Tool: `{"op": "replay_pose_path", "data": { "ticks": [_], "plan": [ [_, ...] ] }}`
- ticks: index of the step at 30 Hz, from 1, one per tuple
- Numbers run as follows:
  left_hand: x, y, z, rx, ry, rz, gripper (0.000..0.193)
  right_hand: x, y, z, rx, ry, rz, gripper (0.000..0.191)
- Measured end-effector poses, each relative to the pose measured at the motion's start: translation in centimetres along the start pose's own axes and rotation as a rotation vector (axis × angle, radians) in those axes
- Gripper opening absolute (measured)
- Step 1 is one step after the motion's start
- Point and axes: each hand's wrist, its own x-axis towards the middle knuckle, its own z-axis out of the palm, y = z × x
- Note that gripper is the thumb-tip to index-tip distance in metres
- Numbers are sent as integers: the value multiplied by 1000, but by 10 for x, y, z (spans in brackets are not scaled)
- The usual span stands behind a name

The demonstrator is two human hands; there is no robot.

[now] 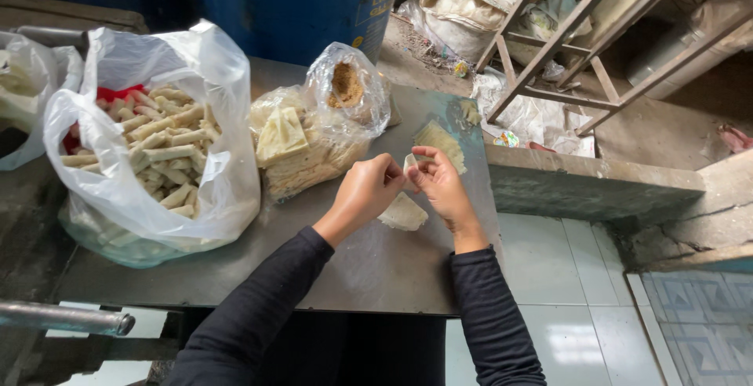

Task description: The person sits at a metal table and folds thin dough sheets into triangular wrappers. They place brown filling from a plastic bag onto a wrapper, fold the dough over the filling to enclose it, and set the finished filled piece into a large bag of similar pieces.

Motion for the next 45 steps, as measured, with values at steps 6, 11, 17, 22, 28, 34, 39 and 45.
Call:
{"op": "replay_pose_path", "data": {
  "ticks": [6,11,17,22,28,34,39,45],
  "plan": [
    [19,-8,-77,567,628,189,5,5,7,-2,23,93,-17,28],
    [45,-33,-129,796,574,146,12,8,17,-4,-33,123,13,22],
    [26,-43,-152,854,243,184,23,7,16,-4,-78,120,23,21],
    [28,-20,-155,746,328,321,13,6,14,0,-88,99,34,21],
    [28,13,-138,76,229,2,10,0,-2,6,14,24,32,23],
    [16,22,-72,-134,-35,131,12,-13,-25,17,235,-288,-23,47],
    [6,5,-16,-28,-122,-160,26,-19,-27,5,141,-387,77,48],
    [4,-27,-6,-53,-333,-220,27,-16,-18,-16,-61,-272,304,12]
  ]
}}
